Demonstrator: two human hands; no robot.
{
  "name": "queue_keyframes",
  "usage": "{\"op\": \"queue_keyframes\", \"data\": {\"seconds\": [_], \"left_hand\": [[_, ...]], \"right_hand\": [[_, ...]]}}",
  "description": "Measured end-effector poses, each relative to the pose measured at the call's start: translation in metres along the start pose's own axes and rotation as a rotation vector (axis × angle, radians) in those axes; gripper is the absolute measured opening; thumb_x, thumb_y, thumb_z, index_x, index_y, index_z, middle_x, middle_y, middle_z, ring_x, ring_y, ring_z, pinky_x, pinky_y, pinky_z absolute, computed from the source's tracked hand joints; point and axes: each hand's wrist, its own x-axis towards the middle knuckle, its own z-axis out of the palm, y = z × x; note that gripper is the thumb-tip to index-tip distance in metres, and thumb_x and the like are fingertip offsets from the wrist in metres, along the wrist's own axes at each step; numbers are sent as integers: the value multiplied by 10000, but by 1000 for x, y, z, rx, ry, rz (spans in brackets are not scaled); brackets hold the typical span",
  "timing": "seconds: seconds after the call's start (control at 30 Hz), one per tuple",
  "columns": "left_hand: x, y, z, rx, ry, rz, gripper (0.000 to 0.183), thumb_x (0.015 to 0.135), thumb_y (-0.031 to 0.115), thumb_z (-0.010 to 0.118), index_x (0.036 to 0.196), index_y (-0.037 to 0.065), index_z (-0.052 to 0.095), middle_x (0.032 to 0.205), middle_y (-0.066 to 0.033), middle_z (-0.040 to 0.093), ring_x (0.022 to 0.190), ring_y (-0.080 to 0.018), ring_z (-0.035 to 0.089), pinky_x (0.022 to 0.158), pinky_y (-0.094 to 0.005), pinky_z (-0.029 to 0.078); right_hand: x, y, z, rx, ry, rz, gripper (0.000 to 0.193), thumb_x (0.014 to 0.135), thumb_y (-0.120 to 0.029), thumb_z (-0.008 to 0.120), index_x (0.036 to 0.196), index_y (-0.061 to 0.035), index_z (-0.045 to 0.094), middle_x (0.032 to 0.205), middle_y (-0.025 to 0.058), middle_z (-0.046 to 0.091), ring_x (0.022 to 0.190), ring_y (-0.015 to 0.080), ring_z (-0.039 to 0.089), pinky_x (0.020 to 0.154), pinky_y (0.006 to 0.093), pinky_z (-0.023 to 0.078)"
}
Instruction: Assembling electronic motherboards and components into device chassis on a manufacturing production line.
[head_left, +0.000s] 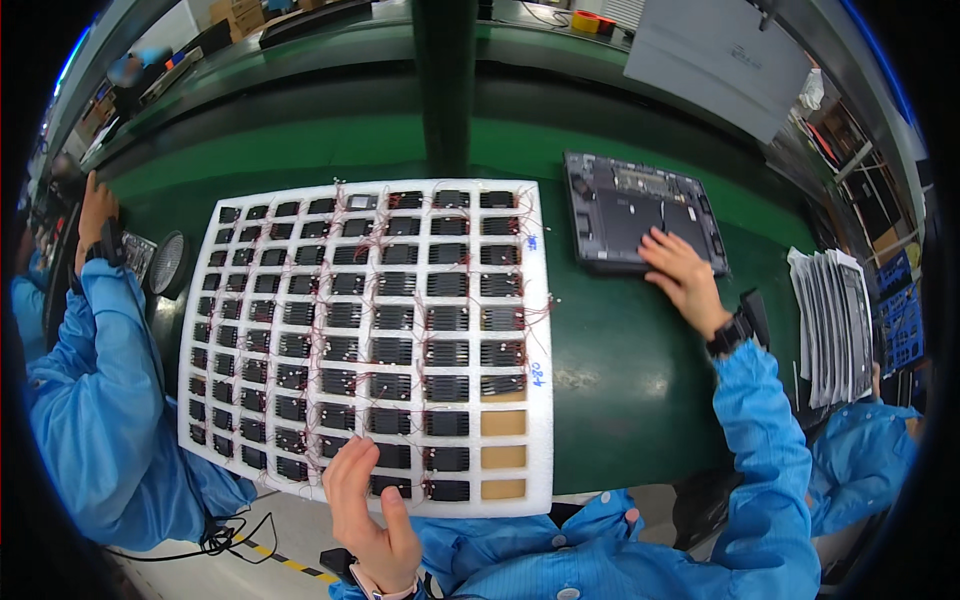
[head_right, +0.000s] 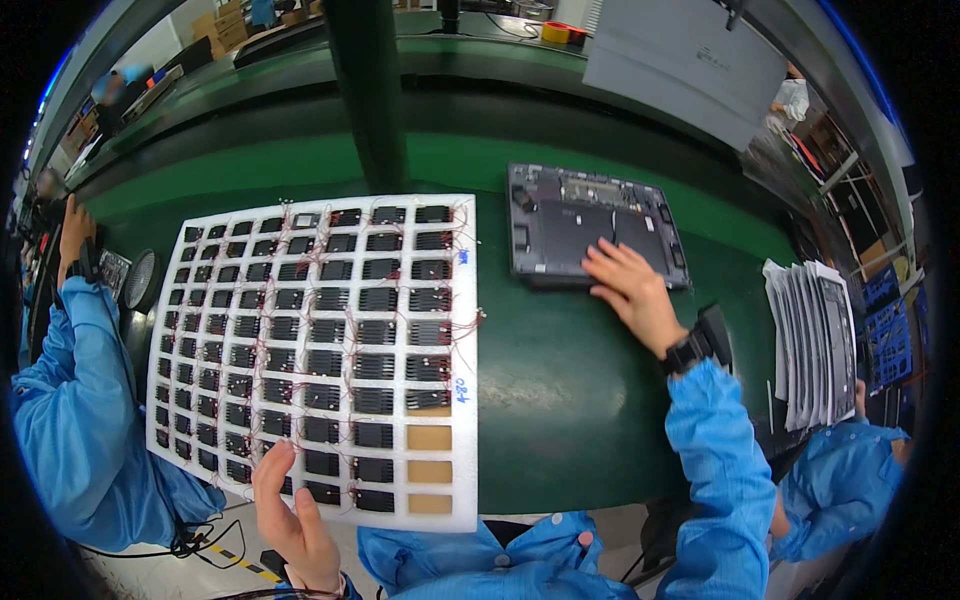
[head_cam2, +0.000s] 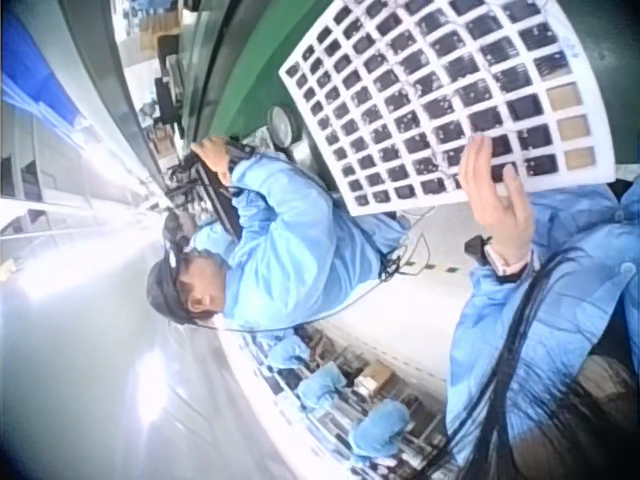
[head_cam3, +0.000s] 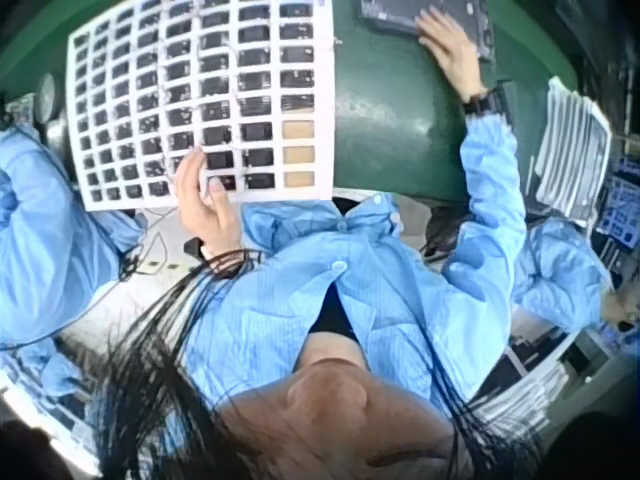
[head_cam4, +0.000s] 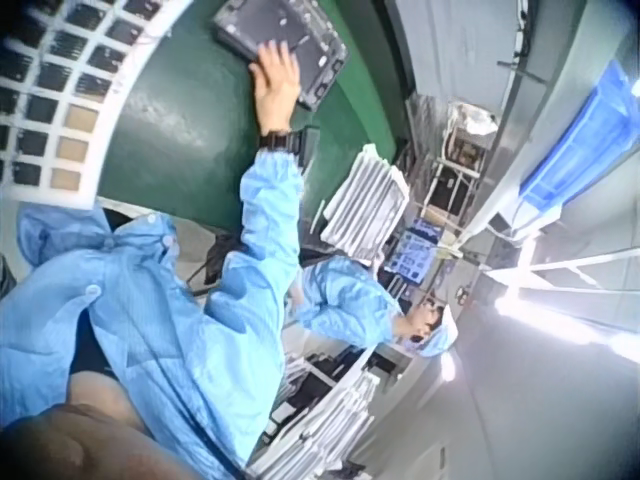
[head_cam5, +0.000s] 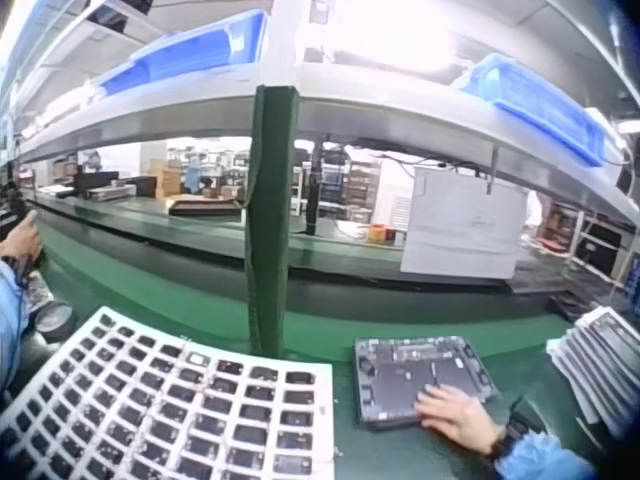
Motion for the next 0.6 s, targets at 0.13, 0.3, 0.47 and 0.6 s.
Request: {"op": "queue_keyframes", "data": {"seconds": [0.13, 0.3, 0.47, 0.6], "left_hand": [[1, -6, -10, 48, 72, 37, 291, 876, 64, 555, 1145, -40, 593, 1160, -203, 613, 1103, -351, 567, 967, -418, 419], [4, -6, -10, 42, 60, 16, 290, 904, 110, 546, 1147, -33, 614, 1141, -205, 631, 1114, -361, 576, 988, -428, 417], [4, -2, -12, 46, 59, 1, 287, 907, 121, 542, 1139, -32, 615, 1145, -204, 626, 1110, -362, 575, 995, -432, 410], [12, 5, -1, 8, -7, 36, 270, 912, 115, 527, 1118, -31, 620, 1146, -196, 625, 1112, -365, 571, 993, -437, 412]], "right_hand": [[57, 30, 20, -53, 84, 10, 362, 818, -115, 695, 1172, -63, 647, 1231, 109, 628, 1240, 297, 527, 1061, 418, 392], [101, 69, 30, -3, 64, 48, 380, 811, -94, 696, 1184, -54, 640, 1242, 109, 625, 1251, 296, 519, 1046, 380, 409], [125, 85, 51, 109, 123, 77, 364, 786, -65, 707, 1148, -67, 666, 1203, 126, 638, 1235, 300, 530, 1021, 389, 442], [128, 85, 56, -4, 186, 121, 351, 790, -67, 704, 1139, -70, 670, 1197, 129, 639, 1232, 300, 533, 1013, 388, 446]]}}
